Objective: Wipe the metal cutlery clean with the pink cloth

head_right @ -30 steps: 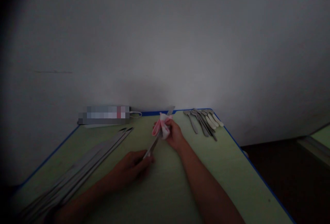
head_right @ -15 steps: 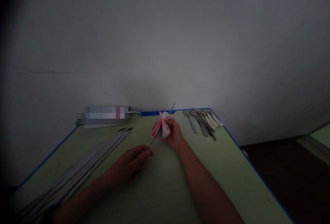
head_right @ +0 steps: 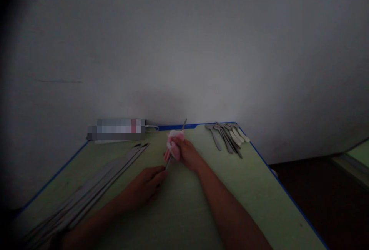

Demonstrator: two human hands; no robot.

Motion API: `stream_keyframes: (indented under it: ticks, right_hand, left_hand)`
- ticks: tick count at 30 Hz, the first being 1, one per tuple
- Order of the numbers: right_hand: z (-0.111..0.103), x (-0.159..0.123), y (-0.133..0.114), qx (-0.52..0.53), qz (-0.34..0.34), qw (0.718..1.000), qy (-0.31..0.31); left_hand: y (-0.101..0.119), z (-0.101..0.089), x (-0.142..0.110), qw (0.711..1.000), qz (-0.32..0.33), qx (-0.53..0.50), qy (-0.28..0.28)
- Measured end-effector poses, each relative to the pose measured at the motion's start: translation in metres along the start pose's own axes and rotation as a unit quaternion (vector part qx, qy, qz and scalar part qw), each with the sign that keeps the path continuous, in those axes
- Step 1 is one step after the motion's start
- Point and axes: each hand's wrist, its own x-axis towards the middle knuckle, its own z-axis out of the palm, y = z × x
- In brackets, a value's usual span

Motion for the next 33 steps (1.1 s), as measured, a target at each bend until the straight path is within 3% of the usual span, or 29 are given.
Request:
stream_keyframes:
  ticks: [4, 10, 17, 21, 25, 29, 33]
  right_hand:
    - [-0.006, 0.008, 0.003, 0.034, -0.032, 0.997, 0.054]
    - [-0.014, 0.017, -0.001, 0.153, -0.077, 0.975, 0.143]
    - [-0.032, 0.015, -0.013, 0.240, -0.121, 0.943, 0.198]
    - [-0.040, 0.014, -0.014, 0.236, -0.129, 0.941, 0.207]
    - [-0.036, 0.014, -0.012, 0.201, -0.128, 0.954, 0.180]
    - [-0.028, 0.009, -0.010, 0.110, -0.083, 0.987, 0.085]
    - [-0.023, 0.001, -0.011, 0.018, -0.044, 0.999, 0.000]
  left_hand:
    - [0.004, -0.002, -0.002, 1.000, 0.010, 0.023, -0.016]
    - [0.009, -0.004, -0.005, 0.994, 0.039, 0.106, 0.005]
    - [0.006, 0.003, -0.013, 0.972, 0.097, 0.214, 0.006]
    - [0.004, 0.004, -0.013, 0.975, 0.092, 0.200, -0.004]
    - [-0.004, 0.000, -0.007, 0.991, 0.074, 0.107, -0.007]
    - [-0.007, -0.003, -0.003, 0.995, 0.075, 0.059, 0.007]
    - [-0.005, -0.001, -0.004, 0.999, 0.012, -0.041, -0.011]
